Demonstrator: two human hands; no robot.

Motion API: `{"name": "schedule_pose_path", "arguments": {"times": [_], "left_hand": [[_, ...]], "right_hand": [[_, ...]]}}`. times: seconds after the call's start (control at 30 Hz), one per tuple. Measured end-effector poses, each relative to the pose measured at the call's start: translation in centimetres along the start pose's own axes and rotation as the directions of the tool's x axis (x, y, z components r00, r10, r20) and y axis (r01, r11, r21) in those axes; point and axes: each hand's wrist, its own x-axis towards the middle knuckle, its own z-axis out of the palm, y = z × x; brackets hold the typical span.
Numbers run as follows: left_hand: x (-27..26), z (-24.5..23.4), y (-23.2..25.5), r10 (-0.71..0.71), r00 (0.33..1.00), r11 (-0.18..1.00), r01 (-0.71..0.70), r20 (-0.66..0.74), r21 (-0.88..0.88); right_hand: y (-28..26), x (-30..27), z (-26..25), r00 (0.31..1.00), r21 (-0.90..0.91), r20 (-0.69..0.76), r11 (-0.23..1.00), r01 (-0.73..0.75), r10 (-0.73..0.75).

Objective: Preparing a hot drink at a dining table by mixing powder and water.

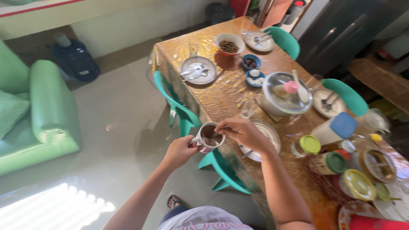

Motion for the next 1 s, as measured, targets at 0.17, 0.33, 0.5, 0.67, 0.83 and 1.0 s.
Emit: {"name": "schedule_pose_path", "arguments": {"times": [0.17,0.33,0.5,0.67,0.83,1.0], "left_hand": [[-0.2,-4.3,-1.7,-0.037,0.999,0.999,0.037,-0.030,-0.019],[-1.0,-7.6,-2.7,-0.123,0.990,0.991,0.118,-0.068,-0.069],[-1.0,-10.2,-4.4,-0.214,0.972,0.973,0.202,-0.101,-0.113],[-0.3,-13.0,-6.5,-0.261,0.954,0.959,0.240,-0.145,-0.151],[1.7,-16.2,-8.3,-0.298,0.933,0.952,0.275,-0.201,-0.133],[5.3,-19.6,-10.0,-0.331,0.917,0.935,0.287,-0.222,-0.210]], "right_hand": [[-0.4,4.3,2.0,0.999,-0.095,-0.044,0.995,-0.015,0.011],[-2.0,8.8,5.5,0.979,-0.200,-0.168,0.976,0.083,-0.118],[-3.5,12.4,7.7,0.975,0.017,0.076,0.978,0.206,-0.207],[-2.4,17.2,8.4,0.992,-0.001,0.120,0.999,0.039,-0.038],[-1.2,22.6,10.8,0.995,-0.028,-0.015,0.994,0.103,-0.103],[0.1,28.5,11.9,0.949,0.217,0.220,0.960,0.179,-0.227]]}}
